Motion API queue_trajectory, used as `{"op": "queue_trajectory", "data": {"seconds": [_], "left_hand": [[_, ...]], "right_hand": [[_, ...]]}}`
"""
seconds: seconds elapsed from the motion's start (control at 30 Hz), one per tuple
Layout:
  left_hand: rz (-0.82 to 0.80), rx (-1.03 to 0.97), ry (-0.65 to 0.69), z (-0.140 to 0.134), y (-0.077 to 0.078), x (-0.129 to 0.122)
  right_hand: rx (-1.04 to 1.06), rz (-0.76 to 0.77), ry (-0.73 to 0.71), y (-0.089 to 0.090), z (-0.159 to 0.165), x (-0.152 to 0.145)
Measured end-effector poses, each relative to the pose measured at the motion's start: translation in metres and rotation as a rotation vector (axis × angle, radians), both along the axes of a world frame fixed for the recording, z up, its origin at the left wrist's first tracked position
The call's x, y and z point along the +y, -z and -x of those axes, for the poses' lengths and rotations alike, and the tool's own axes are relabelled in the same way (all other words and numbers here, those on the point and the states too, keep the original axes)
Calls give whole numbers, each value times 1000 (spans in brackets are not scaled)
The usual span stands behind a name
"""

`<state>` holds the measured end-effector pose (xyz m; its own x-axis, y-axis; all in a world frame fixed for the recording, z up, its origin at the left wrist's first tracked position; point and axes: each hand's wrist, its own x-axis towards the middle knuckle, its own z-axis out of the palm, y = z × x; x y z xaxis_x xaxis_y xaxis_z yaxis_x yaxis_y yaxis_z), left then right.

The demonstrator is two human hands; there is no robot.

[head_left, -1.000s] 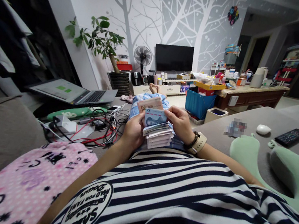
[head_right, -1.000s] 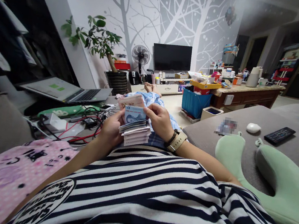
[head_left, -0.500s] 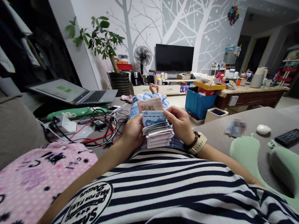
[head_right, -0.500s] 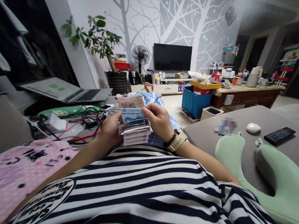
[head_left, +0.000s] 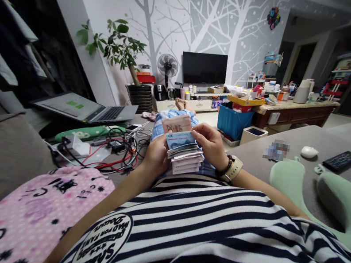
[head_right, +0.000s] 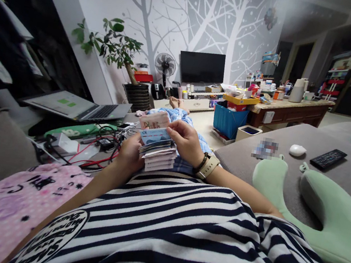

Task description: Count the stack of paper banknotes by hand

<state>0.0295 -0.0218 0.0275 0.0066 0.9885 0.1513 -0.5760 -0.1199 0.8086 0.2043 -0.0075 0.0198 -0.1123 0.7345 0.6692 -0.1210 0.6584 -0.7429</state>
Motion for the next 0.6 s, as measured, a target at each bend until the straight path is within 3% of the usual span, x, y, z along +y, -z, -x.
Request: {"op": "queue_trajectory", "data": {"seconds": [0.27, 0.6], "left_hand": [[8, 18, 79, 2, 0, -2], [34, -20, 72, 0, 7, 9]], "right_hand": [[15, -17, -10, 0, 0, 0], [-7, -28, -12, 2, 0, 0]]}}
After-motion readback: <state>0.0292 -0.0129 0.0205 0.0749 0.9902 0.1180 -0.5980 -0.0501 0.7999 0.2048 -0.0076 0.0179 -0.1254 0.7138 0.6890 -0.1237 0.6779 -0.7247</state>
